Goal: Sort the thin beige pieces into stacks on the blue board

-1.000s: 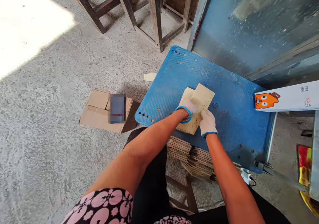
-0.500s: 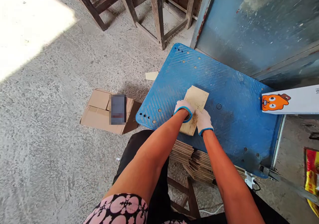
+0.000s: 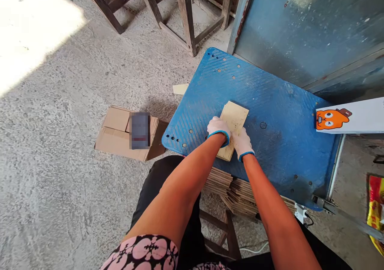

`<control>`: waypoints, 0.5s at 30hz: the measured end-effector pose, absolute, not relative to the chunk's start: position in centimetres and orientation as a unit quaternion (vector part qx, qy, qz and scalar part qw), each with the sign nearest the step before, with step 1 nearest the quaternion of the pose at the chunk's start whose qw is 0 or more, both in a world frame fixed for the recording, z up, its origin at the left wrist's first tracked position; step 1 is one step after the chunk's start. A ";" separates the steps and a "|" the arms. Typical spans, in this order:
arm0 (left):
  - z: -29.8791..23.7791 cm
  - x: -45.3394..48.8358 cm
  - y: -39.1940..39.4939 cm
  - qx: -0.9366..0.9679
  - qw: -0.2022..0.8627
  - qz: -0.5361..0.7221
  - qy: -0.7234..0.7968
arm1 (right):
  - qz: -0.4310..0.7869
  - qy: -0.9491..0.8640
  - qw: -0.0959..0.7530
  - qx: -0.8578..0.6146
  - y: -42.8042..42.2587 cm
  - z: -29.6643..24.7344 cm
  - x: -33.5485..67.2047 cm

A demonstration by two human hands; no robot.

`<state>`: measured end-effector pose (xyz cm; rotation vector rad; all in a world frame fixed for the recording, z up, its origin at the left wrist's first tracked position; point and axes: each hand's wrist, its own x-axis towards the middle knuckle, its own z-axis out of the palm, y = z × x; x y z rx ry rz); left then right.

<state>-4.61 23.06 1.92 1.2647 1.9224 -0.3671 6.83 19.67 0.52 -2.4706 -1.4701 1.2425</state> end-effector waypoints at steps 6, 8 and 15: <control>2.7 -4.8 23.2 0.574 0.345 -0.209 0.713 | 0.364 -0.535 -0.032 -0.762 19.4 1.3 7.9; 2.9 -5.0 23.3 0.593 0.332 -0.220 0.700 | 0.340 -0.518 0.000 -0.785 18.7 1.6 8.4; 6.4 -5.4 22.7 0.663 0.331 -0.162 0.652 | 0.361 -0.415 0.296 -0.781 10.8 2.1 11.8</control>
